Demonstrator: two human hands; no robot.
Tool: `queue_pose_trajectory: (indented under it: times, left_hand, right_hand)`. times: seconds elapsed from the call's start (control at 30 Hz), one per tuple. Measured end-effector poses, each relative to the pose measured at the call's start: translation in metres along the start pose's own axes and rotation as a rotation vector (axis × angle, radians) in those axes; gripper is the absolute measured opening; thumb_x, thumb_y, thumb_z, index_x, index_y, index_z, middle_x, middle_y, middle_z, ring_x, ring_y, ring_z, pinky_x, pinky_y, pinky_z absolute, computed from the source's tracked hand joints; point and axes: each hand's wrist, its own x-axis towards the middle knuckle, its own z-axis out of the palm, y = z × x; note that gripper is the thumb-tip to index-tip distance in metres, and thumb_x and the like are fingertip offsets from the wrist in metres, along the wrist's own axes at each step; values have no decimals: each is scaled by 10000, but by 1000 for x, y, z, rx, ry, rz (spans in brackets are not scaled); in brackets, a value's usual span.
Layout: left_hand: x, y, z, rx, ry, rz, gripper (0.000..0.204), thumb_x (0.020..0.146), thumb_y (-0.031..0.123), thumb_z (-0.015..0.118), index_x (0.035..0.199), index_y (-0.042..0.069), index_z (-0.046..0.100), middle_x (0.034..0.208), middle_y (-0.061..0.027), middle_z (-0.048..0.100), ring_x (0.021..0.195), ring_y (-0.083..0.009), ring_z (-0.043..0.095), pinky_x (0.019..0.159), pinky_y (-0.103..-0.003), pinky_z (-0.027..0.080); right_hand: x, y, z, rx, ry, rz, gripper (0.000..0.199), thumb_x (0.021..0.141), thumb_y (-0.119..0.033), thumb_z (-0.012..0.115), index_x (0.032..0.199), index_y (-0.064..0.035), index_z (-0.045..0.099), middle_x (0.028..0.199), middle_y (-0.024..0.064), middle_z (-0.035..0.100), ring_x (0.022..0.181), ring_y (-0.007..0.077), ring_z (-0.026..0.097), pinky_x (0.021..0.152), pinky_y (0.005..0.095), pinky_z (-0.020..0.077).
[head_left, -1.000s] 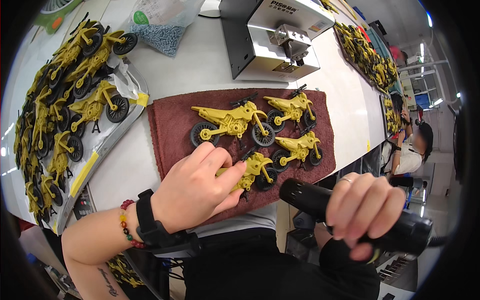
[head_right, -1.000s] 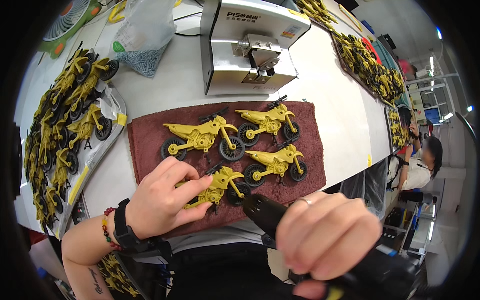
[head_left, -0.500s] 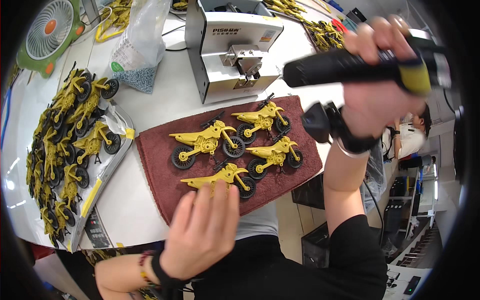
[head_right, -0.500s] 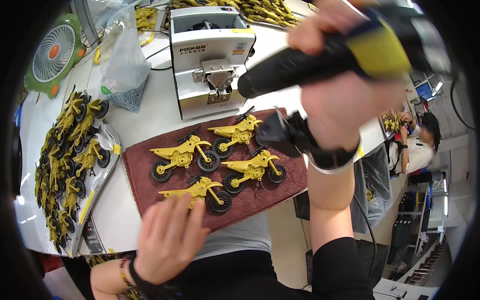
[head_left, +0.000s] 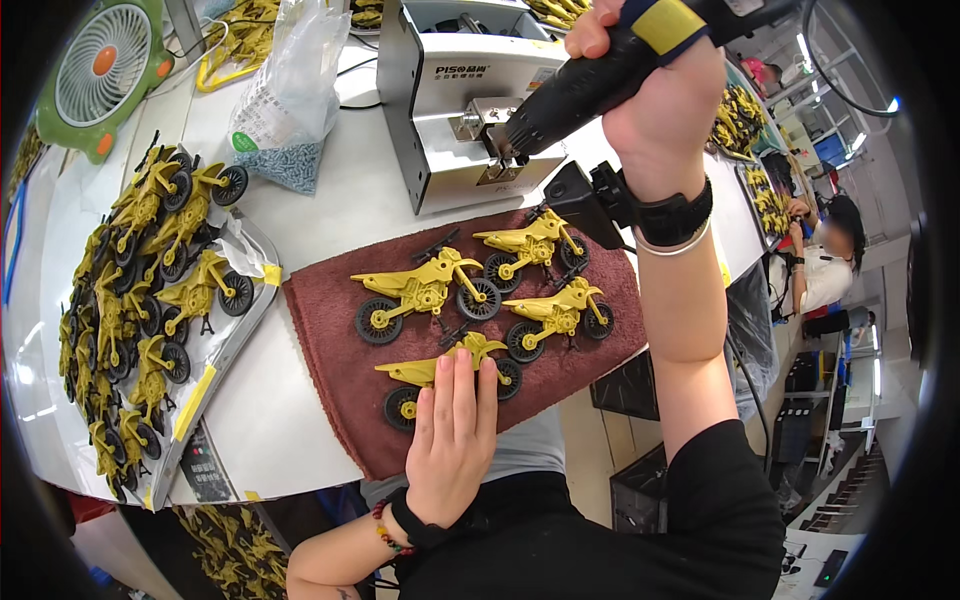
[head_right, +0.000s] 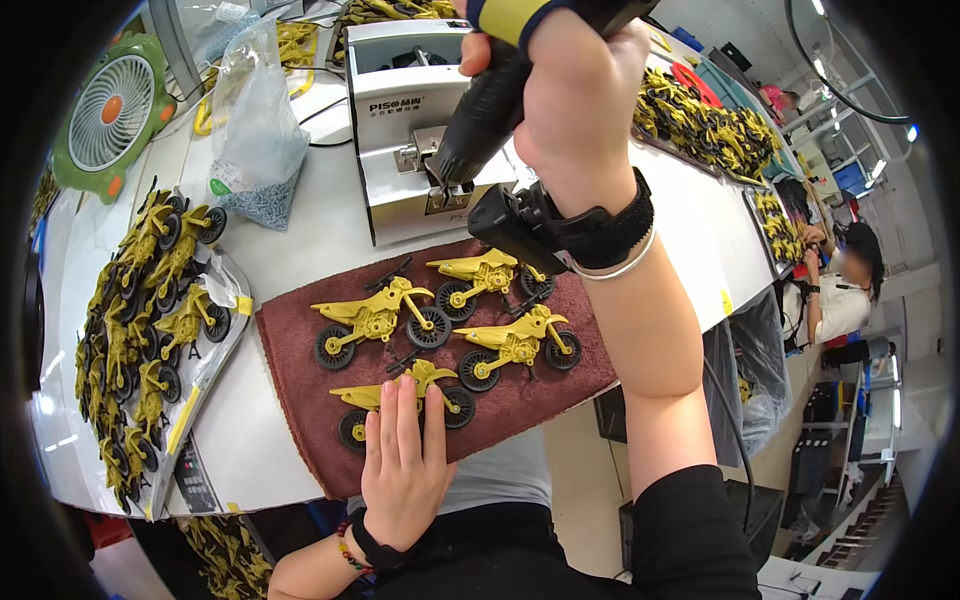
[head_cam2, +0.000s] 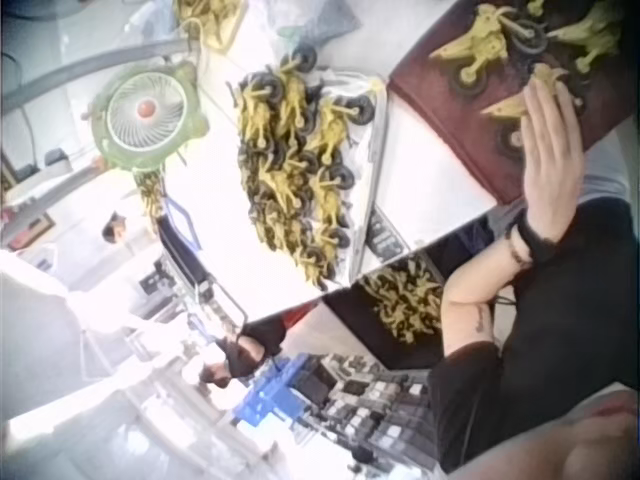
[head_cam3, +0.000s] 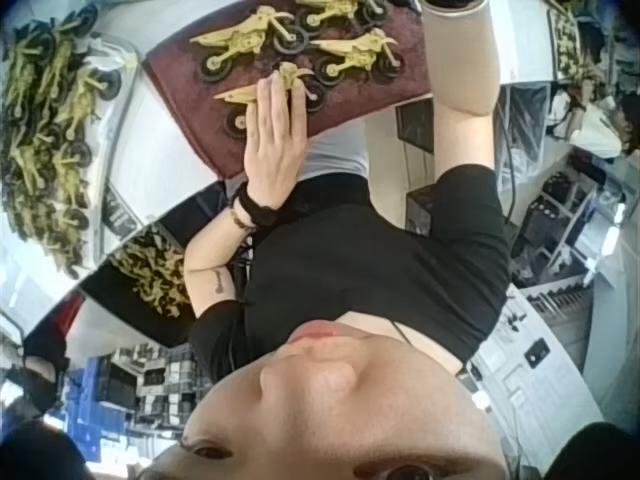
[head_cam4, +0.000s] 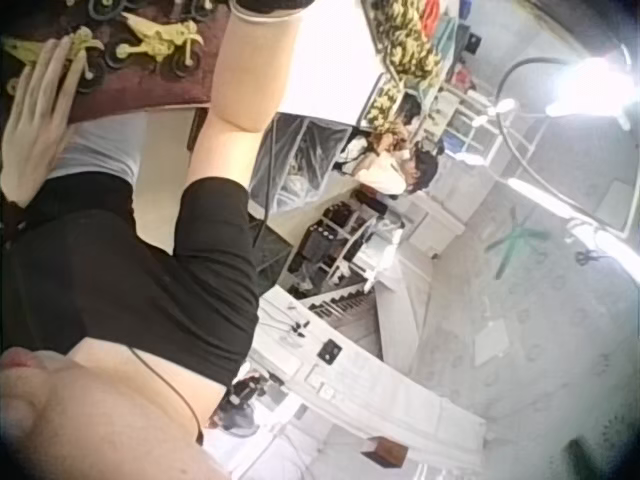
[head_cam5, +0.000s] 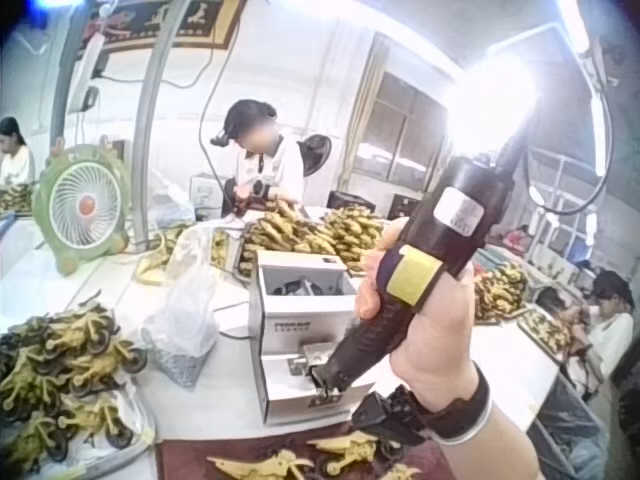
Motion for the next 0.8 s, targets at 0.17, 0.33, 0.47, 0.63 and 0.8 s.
queue_pose_trajectory:
  times: [0.17,0.33,0.47,0.63,0.8]
  left_hand:
    - [2,-2,3,-57,109,-14,479,837,177,497,1314,190,458,1325,-191,437,1213,-297,466,985,-374,370]
    - [8,0,0,-53,161,15,432,896,157,382,1323,168,445,1292,-133,488,1210,-230,476,1019,-334,330]
    - [2,-3,12,-34,161,-3,369,887,181,418,1243,172,514,1244,-167,516,1166,-261,510,994,-350,353]
    - [4,-2,18,-83,229,-23,388,906,237,399,1275,142,470,1238,-178,521,1158,-276,512,970,-364,364]
    - [5,3,23,-146,259,-33,388,911,257,405,1265,108,464,1247,-185,510,1152,-295,511,937,-365,394]
  right_hand:
    - [-5,-2,2,-32,3,42,185,767,-86,588,918,2,528,610,71,518,467,172,519,474,284,445]
    - [-53,-68,14,238,-250,317,194,782,-92,558,921,-78,424,729,14,437,576,120,444,616,287,355]
    - [-95,-73,34,350,-484,327,320,714,-12,712,863,-100,444,717,53,560,565,170,596,573,286,501]
    - [-110,-65,49,430,-662,359,304,722,-14,717,892,-87,475,730,59,594,584,177,622,565,287,512]
    - [-124,-61,55,340,-622,368,296,731,-38,715,894,-87,472,726,43,586,575,168,616,556,296,500]
